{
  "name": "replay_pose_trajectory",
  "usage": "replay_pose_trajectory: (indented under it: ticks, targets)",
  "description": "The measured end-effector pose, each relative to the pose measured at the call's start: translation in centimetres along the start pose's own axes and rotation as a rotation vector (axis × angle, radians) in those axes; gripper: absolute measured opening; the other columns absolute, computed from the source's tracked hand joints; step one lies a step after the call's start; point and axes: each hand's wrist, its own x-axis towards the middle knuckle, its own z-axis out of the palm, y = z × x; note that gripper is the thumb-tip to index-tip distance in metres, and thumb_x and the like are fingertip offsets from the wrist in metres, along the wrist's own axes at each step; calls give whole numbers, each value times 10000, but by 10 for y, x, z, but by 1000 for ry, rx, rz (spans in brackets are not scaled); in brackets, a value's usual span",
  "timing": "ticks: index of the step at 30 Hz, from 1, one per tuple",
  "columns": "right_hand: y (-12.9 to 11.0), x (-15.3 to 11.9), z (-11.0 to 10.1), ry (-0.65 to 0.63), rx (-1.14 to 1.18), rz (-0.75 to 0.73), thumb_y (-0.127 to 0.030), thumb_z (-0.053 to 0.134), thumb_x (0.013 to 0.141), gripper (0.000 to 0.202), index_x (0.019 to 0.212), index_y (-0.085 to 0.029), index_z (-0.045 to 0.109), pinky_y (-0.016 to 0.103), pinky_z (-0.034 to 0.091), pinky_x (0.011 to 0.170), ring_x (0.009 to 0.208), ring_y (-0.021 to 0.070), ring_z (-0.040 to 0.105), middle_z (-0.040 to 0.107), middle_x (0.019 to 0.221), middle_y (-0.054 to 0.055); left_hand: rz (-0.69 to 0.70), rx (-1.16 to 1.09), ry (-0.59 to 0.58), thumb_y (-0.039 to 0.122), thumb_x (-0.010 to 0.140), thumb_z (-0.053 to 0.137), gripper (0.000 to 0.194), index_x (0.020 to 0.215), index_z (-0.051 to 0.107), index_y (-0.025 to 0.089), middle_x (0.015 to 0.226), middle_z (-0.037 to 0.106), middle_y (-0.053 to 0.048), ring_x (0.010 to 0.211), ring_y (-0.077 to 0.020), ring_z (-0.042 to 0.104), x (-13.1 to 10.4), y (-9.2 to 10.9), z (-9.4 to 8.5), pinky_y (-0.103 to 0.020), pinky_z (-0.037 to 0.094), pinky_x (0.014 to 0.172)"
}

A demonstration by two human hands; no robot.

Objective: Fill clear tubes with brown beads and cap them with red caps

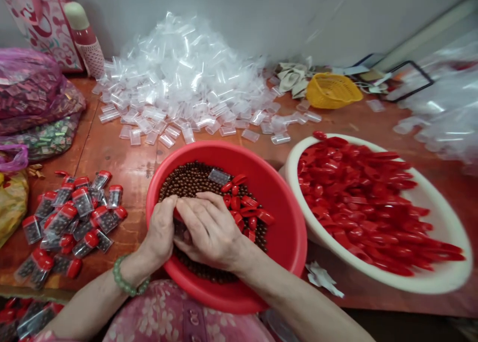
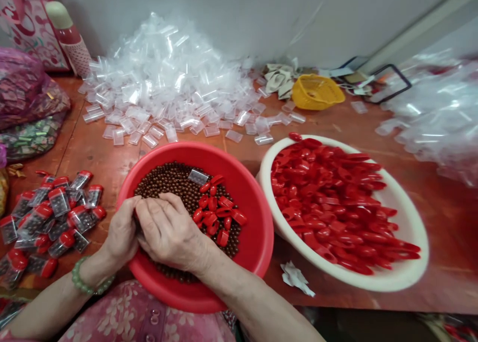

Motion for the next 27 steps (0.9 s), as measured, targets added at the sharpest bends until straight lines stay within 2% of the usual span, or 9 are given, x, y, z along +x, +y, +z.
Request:
replay_pose_trajectory:
  ticks: [3, 6, 8, 10, 13, 16, 19, 23, 27]
  targets:
    - [3, 7, -9, -50, 88, -45, -239, 530, 894, 473, 1336, -102, 428, 433, 501, 902, 1112, 265, 621, 675, 1179, 177, 81, 57, -39, 303, 852, 535, 170, 945, 643, 210, 965, 702, -38, 899, -193, 608, -5, 12, -16, -301, 466, 874]
    - [31, 9, -14, -252, 170, 43, -306, 557, 909, 472, 1323, -108, 445, 384, 514, 902, 1141, 247, 606, 634, 1263, 171, -23, 46, -116, 394, 938, 361, 342, 855, 627, 196, 665, 645, -17, 603, -159, 570, -3, 38, -40, -269, 472, 598]
    - [60, 5, -12, -427, -16, 304, -284, 601, 884, 433, 1272, -116, 508, 407, 514, 889, 1038, 269, 640, 673, 1166, 166, -1, 164, 88, 389, 934, 375, 330, 835, 623, 195, 632, 616, -2, 574, -141, 554, 2, 50, -62, -241, 440, 544]
    - [87, -1, -6, -679, -244, 574, -212, 602, 867, 363, 1215, -116, 557, 416, 511, 850, 1008, 298, 636, 676, 1106, 174, 71, 430, 310, 357, 912, 438, 263, 852, 644, 204, 678, 631, 7, 646, -138, 572, 7, 53, -87, -228, 417, 570]
    - [111, -9, 4, -751, -295, 670, -158, 623, 822, 248, 1051, -65, 622, 423, 503, 796, 956, 335, 637, 678, 992, 227, 163, 846, 464, 303, 898, 486, 188, 839, 652, 238, 601, 545, 44, 720, -134, 576, 13, 43, -120, -239, 329, 616]
    - [118, -12, 10, -748, -235, 682, -134, 582, 826, 182, 988, -72, 637, 403, 498, 771, 930, 327, 646, 684, 970, 224, 238, 1006, 514, 295, 892, 536, 122, 943, 635, 247, 653, 534, 46, 870, -164, 610, 17, 30, -135, -263, 316, 660]
    - [119, -11, 13, -728, -118, 695, -167, 569, 843, 213, 1038, -120, 641, 369, 501, 752, 883, 287, 665, 705, 961, 159, 322, 1044, 477, 337, 897, 542, 244, 1095, 610, 212, 974, 667, -26, 1056, -243, 607, 22, 23, -124, -333, 428, 823]
    - [117, -11, 22, -589, 162, 851, -262, 557, 875, 438, 1303, -187, 497, 304, 522, 709, 734, 190, 675, 706, 839, 39, 518, 1017, 359, 311, 898, 516, 274, 1094, 612, 146, 1163, 669, -122, 1183, -284, 576, 29, 19, -84, -463, 416, 1040]
    - [110, -15, 37, -442, 496, 1100, -289, 485, 876, 263, 1116, -195, 537, 251, 506, 503, 490, 137, 626, 656, 666, -15, 583, 1082, 338, 301, 894, 525, 259, 1054, 622, 122, 1200, 653, -158, 1298, -333, 489, 34, 12, -56, -560, 291, 1130]
